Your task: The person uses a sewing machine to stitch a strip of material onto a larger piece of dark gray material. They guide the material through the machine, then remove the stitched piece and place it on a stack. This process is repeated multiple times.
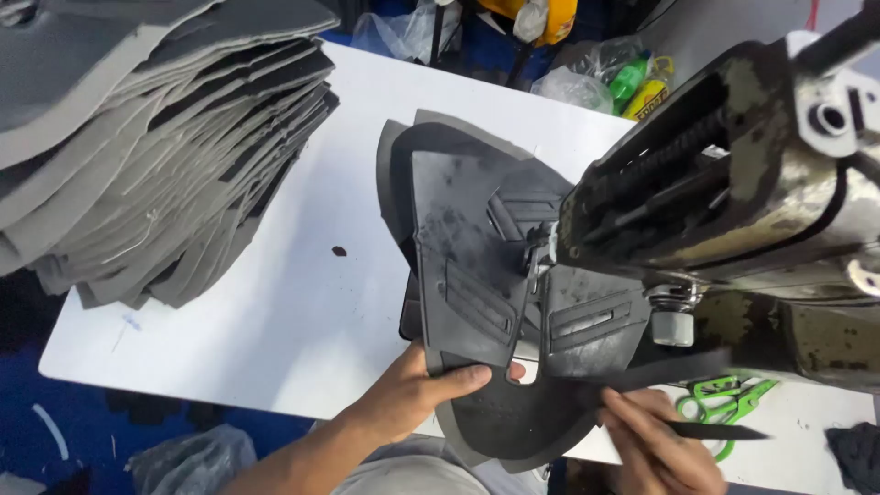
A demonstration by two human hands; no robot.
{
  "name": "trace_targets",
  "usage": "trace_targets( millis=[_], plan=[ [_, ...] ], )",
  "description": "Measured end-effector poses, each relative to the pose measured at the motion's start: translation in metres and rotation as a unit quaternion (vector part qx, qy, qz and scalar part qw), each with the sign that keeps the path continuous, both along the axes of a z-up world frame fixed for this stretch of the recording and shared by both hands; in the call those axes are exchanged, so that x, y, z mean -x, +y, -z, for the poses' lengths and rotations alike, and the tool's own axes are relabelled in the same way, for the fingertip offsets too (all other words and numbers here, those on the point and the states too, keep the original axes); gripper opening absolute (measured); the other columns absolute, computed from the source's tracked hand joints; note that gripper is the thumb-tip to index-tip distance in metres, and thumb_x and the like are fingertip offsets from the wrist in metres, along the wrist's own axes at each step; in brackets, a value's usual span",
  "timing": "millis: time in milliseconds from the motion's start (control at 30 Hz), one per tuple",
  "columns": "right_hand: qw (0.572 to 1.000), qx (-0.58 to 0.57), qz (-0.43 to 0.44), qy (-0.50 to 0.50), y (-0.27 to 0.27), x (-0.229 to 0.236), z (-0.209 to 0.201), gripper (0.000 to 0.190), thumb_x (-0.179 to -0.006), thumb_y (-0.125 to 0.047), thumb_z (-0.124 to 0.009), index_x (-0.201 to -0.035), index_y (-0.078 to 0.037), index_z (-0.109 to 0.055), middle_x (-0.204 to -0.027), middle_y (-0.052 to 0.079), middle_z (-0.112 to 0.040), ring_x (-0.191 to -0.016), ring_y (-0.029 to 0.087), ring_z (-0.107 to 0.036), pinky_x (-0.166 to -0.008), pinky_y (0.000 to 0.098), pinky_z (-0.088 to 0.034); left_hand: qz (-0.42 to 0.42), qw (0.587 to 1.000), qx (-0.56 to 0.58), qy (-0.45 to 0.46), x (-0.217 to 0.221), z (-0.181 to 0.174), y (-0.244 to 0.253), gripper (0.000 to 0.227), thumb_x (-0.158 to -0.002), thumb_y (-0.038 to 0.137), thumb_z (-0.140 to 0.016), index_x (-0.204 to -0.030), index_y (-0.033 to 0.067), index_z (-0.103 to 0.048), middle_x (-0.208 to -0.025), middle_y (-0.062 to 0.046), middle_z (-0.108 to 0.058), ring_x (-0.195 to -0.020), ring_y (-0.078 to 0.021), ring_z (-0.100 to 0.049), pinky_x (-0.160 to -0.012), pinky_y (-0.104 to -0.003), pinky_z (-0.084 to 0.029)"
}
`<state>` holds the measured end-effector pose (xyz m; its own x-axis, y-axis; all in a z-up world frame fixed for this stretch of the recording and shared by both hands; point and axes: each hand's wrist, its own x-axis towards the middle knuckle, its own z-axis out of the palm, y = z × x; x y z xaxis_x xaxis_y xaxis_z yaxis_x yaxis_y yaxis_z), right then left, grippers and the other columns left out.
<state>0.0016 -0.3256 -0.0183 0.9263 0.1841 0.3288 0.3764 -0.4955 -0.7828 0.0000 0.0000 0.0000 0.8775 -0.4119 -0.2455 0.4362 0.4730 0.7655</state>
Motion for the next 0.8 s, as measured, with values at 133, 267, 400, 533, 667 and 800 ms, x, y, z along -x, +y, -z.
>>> trace_targets(
  millis=[133,267,400,533,667,800],
  plan=[
    [0.998,0.017,-0.045,0.028,0.076,-0.011,-0.054,0.037,-0.073,0.005,-0.081,-0.109,-0.004,-0.077,-0.096,0.012,-0.077,-0.086,0.015,-0.077,-0.075,0.0253,-0.060,-0.048,0.999,-0.012,0.003,0.006,0.008,-0.006,0.044,-0.093,0.026,-0.073,-0.126,-0.0022,-0.068,-0.122,-0.016,-0.074,-0.113,-0.0227,-0.068,-0.100,-0.037,-0.054],
    [0.980,0.093,-0.144,0.100,0.096,-0.023,-0.069,0.045,-0.074,0.000,-0.082,-0.117,-0.011,-0.078,-0.111,0.010,-0.074,-0.092,0.019,-0.072,-0.077,0.0286,-0.060,-0.092,0.995,-0.044,-0.004,0.011,0.022,-0.008,0.047,-0.094,0.026,-0.072,-0.130,-0.0015,-0.060,-0.119,-0.009,-0.070,-0.110,-0.0145,-0.064,-0.095,-0.031,-0.053],
    [0.972,0.100,-0.173,0.123,0.102,-0.031,-0.074,0.043,-0.082,-0.001,-0.077,-0.124,-0.010,-0.073,-0.121,0.010,-0.071,-0.108,0.023,-0.075,-0.083,0.0320,-0.059,-0.076,0.992,-0.105,-0.005,0.010,0.019,-0.007,0.045,-0.096,0.028,-0.074,-0.125,-0.0036,-0.064,-0.111,-0.010,-0.071,-0.100,-0.0146,-0.065,-0.086,-0.031,-0.055],
    [0.972,0.112,-0.165,0.123,0.106,-0.032,-0.076,0.043,-0.082,-0.004,-0.077,-0.124,-0.012,-0.074,-0.120,0.010,-0.071,-0.106,0.023,-0.075,-0.083,0.0328,-0.059,-0.078,0.993,-0.084,0.000,0.005,0.011,-0.009,0.046,-0.090,0.027,-0.077,-0.124,-0.0015,-0.065,-0.113,-0.007,-0.074,-0.102,-0.0124,-0.068,-0.087,-0.029,-0.057],
    [0.972,0.133,-0.153,0.118,0.108,-0.032,-0.080,0.042,-0.080,-0.002,-0.078,-0.120,-0.015,-0.077,-0.123,0.011,-0.070,-0.105,0.024,-0.075,-0.080,0.0328,-0.060,-0.088,0.991,-0.098,-0.013,0.001,0.012,-0.010,0.041,-0.086,0.018,-0.081,-0.119,-0.0026,-0.067,-0.107,-0.007,-0.075,-0.097,-0.0126,-0.069,-0.084,-0.030,-0.058],
    [0.984,0.109,-0.038,0.136,0.085,-0.019,-0.056,0.044,-0.077,-0.006,-0.084,-0.119,-0.016,-0.081,-0.145,0.012,-0.060,-0.104,0.022,-0.071,-0.081,0.0310,-0.063,-0.093,0.982,-0.156,-0.061,-0.003,-0.001,-0.005,0.037,-0.085,0.013,-0.080,-0.118,-0.0014,-0.070,-0.106,-0.006,-0.077,-0.096,-0.0133,-0.071,-0.085,-0.030,-0.059]
  ],
)
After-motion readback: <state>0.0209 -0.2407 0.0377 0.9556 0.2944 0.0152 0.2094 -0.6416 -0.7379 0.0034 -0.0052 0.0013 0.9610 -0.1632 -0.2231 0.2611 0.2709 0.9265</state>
